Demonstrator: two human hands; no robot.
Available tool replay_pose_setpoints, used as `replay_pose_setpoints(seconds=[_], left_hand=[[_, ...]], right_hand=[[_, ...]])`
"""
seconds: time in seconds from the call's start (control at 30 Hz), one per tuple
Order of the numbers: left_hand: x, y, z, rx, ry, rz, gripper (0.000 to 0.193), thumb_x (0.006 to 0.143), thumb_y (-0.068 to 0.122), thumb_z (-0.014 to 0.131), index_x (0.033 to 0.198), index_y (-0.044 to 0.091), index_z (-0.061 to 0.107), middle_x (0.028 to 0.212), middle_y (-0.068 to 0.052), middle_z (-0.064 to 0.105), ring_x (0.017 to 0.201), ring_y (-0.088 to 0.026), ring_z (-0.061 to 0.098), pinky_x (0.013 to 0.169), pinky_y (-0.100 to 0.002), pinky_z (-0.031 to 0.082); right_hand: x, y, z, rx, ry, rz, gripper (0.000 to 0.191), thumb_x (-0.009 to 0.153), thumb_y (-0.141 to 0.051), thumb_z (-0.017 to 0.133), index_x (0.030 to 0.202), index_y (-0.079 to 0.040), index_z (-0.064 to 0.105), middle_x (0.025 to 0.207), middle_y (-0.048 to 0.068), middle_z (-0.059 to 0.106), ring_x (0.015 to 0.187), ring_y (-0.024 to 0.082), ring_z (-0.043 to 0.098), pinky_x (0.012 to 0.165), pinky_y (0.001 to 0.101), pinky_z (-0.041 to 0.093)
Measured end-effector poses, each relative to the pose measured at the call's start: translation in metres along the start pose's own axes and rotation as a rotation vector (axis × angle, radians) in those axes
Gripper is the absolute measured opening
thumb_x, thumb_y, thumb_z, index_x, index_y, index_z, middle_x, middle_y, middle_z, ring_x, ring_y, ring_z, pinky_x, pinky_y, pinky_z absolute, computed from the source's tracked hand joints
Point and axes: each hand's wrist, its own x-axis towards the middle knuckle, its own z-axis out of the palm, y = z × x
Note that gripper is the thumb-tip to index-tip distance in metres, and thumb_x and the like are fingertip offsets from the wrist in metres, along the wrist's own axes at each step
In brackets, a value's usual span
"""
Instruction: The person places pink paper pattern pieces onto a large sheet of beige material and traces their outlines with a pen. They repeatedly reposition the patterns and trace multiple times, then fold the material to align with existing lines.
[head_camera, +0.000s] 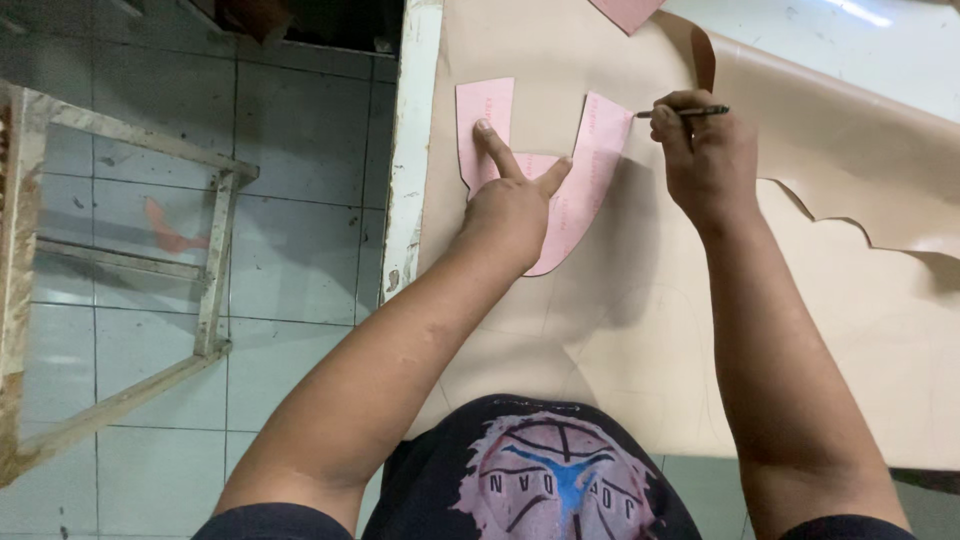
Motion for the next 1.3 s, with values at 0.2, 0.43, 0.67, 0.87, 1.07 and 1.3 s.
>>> replay_pose_setpoints(seconds=[0.2,0.43,0.67,0.87,1.07,1.3], left_hand=[[-0.005,-0.003,-0.005,-0.015,-0.007,-0.013,0.104,0.083,-0.002,0.070,0.161,0.043,0.019,0.156,-0.051,-0.001,0.081,-0.023,0.074,0.070,-0.034,0.062],[-0.016,-0.025,0.006,0.156,0.343,0.043,0.118,0.054,0.058,0.093,0.140,-0.006,0.043,0.148,-0.032,0.036,0.139,-0.044,0.034,0.114,-0.056,0.019],[-0.008,-0.057,0.021,-0.087,0.540,0.177,0.079,0.060,0.046,0.092,0.123,0.006,0.065,0.139,-0.016,0.054,0.132,-0.032,0.047,0.112,-0.051,0.028],[0.008,-0.085,0.034,-0.180,0.690,0.242,0.034,0.078,0.022,0.082,0.112,0.020,0.079,0.126,-0.003,0.065,0.116,-0.023,0.058,0.105,-0.049,0.032],[0.017,-0.088,0.040,-0.201,0.785,0.257,0.019,0.096,0.015,0.070,0.108,0.024,0.081,0.129,0.000,0.067,0.120,-0.020,0.059,0.110,-0.051,0.031],[0.008,-0.062,0.037,-0.289,0.678,0.208,0.034,0.086,0.026,0.073,0.118,0.016,0.074,0.142,-0.008,0.057,0.131,-0.028,0.050,0.110,-0.061,0.030]], right_hand=[[-0.080,-0.016,0.012,-0.035,0.026,-0.080,0.014,0.103,-0.010,0.071,0.112,0.000,0.068,0.104,0.015,0.075,0.092,0.025,0.075,0.079,0.0334,0.058],[-0.141,-0.045,0.037,-0.106,-0.105,-0.382,0.016,0.090,-0.006,0.075,0.103,-0.005,0.066,0.101,0.011,0.071,0.098,0.034,0.068,0.094,0.0456,0.056],[-0.134,-0.067,0.063,-0.021,-0.219,-0.527,0.020,0.089,-0.009,0.076,0.105,-0.006,0.065,0.096,0.011,0.067,0.093,0.033,0.067,0.097,0.0462,0.054],[-0.100,-0.090,0.091,0.035,-0.194,-0.497,0.016,0.093,-0.009,0.073,0.106,-0.006,0.065,0.097,0.012,0.066,0.093,0.035,0.065,0.084,0.0443,0.053],[-0.062,-0.087,0.104,0.169,-0.110,-0.362,0.013,0.096,-0.006,0.071,0.109,-0.005,0.067,0.099,0.012,0.067,0.088,0.032,0.067,0.076,0.0399,0.055],[-0.051,0.001,-0.001,-0.145,0.199,0.063,0.033,0.097,-0.004,0.055,0.124,-0.015,0.070,0.124,0.010,0.061,0.105,0.028,0.067,0.087,0.0397,0.055]])
